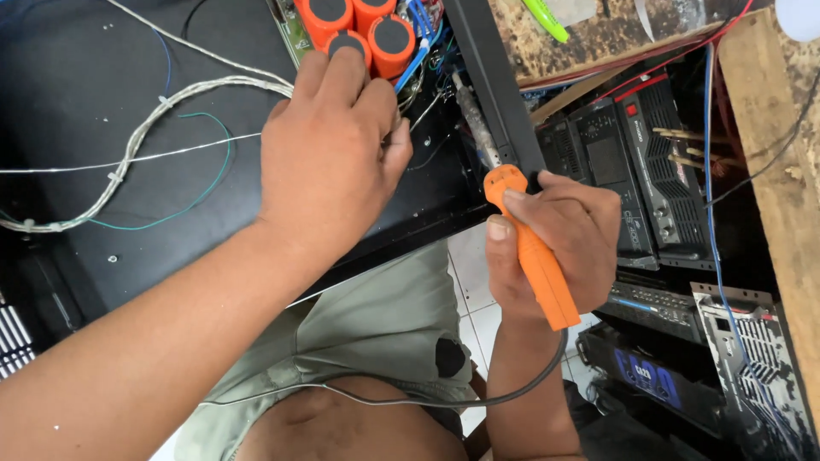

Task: Stripping a wire with pliers and soldering it to a circuit board inside an amplifier chassis.

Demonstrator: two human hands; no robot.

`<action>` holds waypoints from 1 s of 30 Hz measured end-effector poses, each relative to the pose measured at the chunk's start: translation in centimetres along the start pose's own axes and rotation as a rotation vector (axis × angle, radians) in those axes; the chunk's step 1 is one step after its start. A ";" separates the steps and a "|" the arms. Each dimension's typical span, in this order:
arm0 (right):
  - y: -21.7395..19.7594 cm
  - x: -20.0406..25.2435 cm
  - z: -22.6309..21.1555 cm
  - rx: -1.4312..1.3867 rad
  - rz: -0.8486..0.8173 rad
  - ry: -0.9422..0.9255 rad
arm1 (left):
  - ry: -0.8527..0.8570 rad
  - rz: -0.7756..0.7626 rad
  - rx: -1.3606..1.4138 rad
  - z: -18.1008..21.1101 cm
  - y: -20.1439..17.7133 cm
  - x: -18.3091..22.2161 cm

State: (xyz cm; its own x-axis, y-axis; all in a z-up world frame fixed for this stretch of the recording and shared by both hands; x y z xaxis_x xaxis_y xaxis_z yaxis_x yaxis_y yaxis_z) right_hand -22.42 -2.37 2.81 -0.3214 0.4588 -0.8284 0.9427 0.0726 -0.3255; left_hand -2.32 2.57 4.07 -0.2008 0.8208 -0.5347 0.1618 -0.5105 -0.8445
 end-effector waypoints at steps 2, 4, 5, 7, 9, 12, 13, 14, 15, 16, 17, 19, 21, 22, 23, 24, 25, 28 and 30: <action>0.1 -0.2 0.0 0.010 -0.016 -0.020 | -0.005 -0.012 0.013 0.0 0.1 -0.1; 0.3 -0.3 0.1 -0.024 0.021 -0.051 | -0.004 -0.020 -0.002 0.0 0.2 -0.2; 0.3 -0.3 0.1 -0.024 0.018 -0.050 | -0.006 -0.022 0.000 0.0 0.3 -0.2; 0.4 -0.2 0.2 -0.052 0.046 0.006 | -0.017 -0.045 0.002 0.1 0.4 -0.3; 0.7 -0.1 0.5 -0.053 0.056 -0.013 | -0.017 -0.019 0.008 0.1 0.5 -0.4; 0.9 0.1 0.8 -0.068 0.090 -0.030 | -0.021 0.012 0.006 0.2 0.6 -0.3; 1.0 0.1 0.9 -0.080 0.115 -0.027 | -0.022 0.016 -0.004 0.2 0.7 -0.3; 1.1 0.0 0.7 -0.081 0.113 -0.032 | -0.026 0.020 -0.004 0.2 0.7 -0.3; 1.1 -0.1 0.6 -0.051 0.094 -0.024 | -0.028 0.011 -0.006 0.2 0.7 -0.3; 1.2 -0.2 0.5 -0.022 0.076 -0.015 | -0.030 0.001 -0.008 0.2 0.8 -0.4; 1.2 -0.3 0.2 -0.017 0.081 -0.020 | -0.025 0.008 -0.005 0.2 0.8 -0.4; 1.2 -0.6 -0.1 0.012 0.070 -0.020 | -0.034 0.026 0.020 0.2 1.1 -0.2; 1.2 -0.5 0.4 0.034 0.085 -0.082 | -0.034 0.036 0.027 0.2 1.1 -0.2; 1.3 -0.5 0.7 0.050 0.097 -0.142 | -0.038 0.041 0.029 0.2 1.2 -0.2; 1.1 -0.4 0.5 0.054 0.100 -0.145 | -0.035 0.045 0.031 0.2 1.1 -0.2; 1.0 -0.4 0.3 0.052 0.091 -0.126 | -0.039 0.038 0.029 0.3 1.1 -0.2; 1.0 -0.3 0.1 0.048 0.081 -0.105 | -0.045 0.029 0.026 0.2 1.1 -0.2; 0.9 -0.5 -0.1 0.060 0.074 -0.114 | -0.050 0.032 0.026 0.3 1.2 -0.2; 0.8 -0.6 -0.2 0.060 0.070 -0.113 | -0.051 0.032 0.034 0.3 1.1 -0.2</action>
State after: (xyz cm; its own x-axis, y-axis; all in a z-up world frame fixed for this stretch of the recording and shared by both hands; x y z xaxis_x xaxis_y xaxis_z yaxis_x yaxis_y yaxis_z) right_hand -21.50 -2.45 3.17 -0.2666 0.3580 -0.8949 0.9572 -0.0101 -0.2892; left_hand -2.37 1.74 3.26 -0.2448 0.7906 -0.5613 0.1360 -0.5452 -0.8272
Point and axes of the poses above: each hand's wrist, its own x-axis away from the middle knuckle, its own y-axis out of the palm, z = x × y, the point moved 1 cm from there along -x, towards the middle knuckle, and after that the axes turned 12 degrees about -x, right-handed, at the moved point
